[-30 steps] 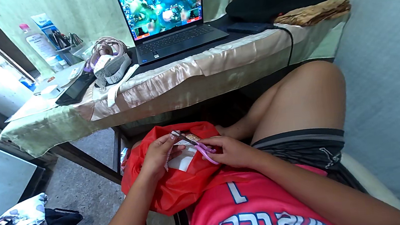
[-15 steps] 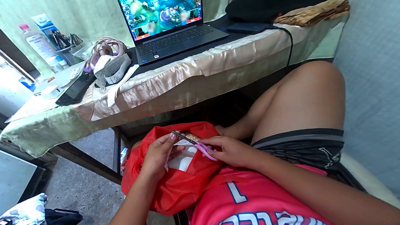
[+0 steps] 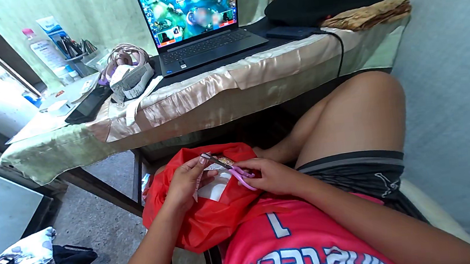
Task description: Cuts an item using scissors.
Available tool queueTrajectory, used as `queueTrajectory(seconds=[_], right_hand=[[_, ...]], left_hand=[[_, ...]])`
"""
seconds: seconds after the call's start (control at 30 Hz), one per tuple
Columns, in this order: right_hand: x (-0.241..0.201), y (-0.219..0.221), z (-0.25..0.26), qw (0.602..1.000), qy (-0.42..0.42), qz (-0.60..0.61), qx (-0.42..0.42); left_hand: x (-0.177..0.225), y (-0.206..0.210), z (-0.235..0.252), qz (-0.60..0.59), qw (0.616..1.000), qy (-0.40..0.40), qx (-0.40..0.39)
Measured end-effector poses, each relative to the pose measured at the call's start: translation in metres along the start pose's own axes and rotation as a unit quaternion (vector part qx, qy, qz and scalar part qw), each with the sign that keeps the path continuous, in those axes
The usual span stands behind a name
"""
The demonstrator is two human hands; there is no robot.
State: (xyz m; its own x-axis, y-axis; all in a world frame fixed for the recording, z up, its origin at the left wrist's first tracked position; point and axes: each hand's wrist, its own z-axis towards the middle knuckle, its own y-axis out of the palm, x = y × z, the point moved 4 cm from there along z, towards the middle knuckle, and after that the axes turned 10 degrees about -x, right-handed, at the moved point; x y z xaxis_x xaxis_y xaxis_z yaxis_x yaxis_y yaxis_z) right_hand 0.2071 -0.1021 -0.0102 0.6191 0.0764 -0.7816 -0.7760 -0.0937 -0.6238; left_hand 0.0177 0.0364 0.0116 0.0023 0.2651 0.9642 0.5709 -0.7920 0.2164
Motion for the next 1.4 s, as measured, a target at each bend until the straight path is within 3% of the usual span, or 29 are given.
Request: queueTrajectory(seconds=[1.4], right_hand=[[0.0037, 0.0021, -0.0003, 1.0, 0.004, -0.009, 0.004]], left_hand=[[-0.0017, 0.0012, 0.0003, 0.005, 1.0, -0.011, -0.015]])
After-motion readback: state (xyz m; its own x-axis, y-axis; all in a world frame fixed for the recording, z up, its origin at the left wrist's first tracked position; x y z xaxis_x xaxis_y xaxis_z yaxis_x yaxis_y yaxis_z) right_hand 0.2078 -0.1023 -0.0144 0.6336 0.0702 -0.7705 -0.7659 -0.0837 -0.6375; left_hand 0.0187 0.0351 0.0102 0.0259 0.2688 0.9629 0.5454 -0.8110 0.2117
